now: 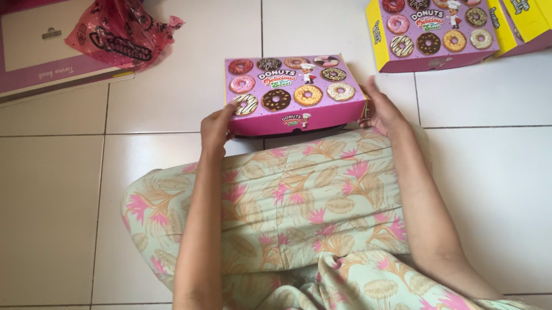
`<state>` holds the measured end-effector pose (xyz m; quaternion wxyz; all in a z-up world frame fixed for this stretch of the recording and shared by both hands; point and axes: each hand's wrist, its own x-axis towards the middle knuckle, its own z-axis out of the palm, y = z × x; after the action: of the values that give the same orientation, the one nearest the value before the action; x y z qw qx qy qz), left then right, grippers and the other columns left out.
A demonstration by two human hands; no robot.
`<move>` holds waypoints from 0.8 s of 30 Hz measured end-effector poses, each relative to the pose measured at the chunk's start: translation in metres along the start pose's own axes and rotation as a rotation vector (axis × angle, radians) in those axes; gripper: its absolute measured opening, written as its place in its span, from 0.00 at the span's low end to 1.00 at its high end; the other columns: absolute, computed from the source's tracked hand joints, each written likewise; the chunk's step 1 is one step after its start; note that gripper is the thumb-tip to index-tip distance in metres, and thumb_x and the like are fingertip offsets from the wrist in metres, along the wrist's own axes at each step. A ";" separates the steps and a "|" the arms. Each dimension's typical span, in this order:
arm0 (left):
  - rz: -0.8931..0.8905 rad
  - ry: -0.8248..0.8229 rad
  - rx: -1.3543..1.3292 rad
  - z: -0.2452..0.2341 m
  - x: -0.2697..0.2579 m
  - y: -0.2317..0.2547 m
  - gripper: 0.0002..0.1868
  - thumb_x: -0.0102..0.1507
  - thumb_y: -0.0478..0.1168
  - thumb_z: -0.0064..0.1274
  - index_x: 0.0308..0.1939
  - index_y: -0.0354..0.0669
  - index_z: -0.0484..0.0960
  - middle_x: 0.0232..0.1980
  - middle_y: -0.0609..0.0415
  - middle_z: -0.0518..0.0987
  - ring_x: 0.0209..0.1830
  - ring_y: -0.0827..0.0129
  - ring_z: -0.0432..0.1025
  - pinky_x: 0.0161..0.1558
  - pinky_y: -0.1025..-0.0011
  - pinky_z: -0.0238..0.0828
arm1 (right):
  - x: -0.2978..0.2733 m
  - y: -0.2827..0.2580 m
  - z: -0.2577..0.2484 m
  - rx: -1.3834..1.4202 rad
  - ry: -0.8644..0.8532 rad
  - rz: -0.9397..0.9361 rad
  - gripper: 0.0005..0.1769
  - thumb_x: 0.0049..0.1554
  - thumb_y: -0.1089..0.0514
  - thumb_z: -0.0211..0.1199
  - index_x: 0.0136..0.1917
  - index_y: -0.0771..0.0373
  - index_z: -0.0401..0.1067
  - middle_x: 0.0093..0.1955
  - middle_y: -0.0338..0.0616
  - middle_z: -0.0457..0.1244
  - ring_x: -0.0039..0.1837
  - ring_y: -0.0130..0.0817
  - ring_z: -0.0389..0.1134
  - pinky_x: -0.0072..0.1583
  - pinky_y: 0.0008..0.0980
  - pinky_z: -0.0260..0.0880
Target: The person folds flat cardboard into donut boxes by hand, tucking the side flaps and closing the lid before stacking them.
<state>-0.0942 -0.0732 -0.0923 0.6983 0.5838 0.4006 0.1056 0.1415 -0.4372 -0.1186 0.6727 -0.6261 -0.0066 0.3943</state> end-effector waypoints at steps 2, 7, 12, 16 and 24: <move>0.055 0.040 0.067 -0.003 0.010 -0.014 0.23 0.56 0.57 0.64 0.32 0.39 0.83 0.24 0.60 0.72 0.21 0.77 0.64 0.24 0.76 0.58 | -0.004 -0.003 0.010 -0.066 0.005 0.010 0.38 0.71 0.30 0.57 0.67 0.71 0.68 0.43 0.47 0.61 0.36 0.33 0.64 0.36 0.33 0.65; 0.057 0.093 -0.030 -0.010 0.041 -0.041 0.20 0.55 0.48 0.69 0.29 0.36 0.78 0.24 0.59 0.70 0.19 0.76 0.58 0.21 0.72 0.49 | -0.014 -0.017 0.042 -0.394 0.021 0.090 0.36 0.58 0.39 0.61 0.74 0.52 0.61 0.53 0.43 0.65 0.40 0.32 0.68 0.42 0.35 0.73; -0.143 0.109 -0.458 -0.016 0.057 -0.053 0.09 0.52 0.42 0.65 0.27 0.43 0.83 0.29 0.56 0.80 0.23 0.70 0.74 0.23 0.67 0.69 | 0.001 -0.009 0.048 -0.451 -0.016 0.152 0.34 0.59 0.40 0.59 0.75 0.55 0.63 0.60 0.46 0.66 0.52 0.38 0.70 0.50 0.39 0.75; -0.096 0.139 -0.231 -0.018 0.087 -0.097 0.21 0.60 0.53 0.59 0.33 0.35 0.84 0.31 0.48 0.78 0.31 0.62 0.74 0.33 0.65 0.69 | 0.013 0.004 0.032 -0.384 -0.049 0.117 0.32 0.63 0.42 0.57 0.74 0.59 0.63 0.73 0.42 0.58 0.67 0.37 0.65 0.59 0.47 0.76; -0.162 0.056 -0.050 -0.013 0.093 -0.113 0.33 0.69 0.50 0.56 0.56 0.13 0.75 0.40 0.48 0.76 0.47 0.53 0.75 0.42 0.59 0.82 | 0.047 0.036 -0.001 -0.274 -0.139 0.107 0.33 0.63 0.53 0.59 0.79 0.61 0.58 0.74 0.47 0.61 0.66 0.43 0.68 0.63 0.41 0.75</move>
<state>-0.0782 -0.0397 -0.2342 0.7076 0.5286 0.4629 0.0751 0.1554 -0.4164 -0.1718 0.5569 -0.6826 -0.0734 0.4675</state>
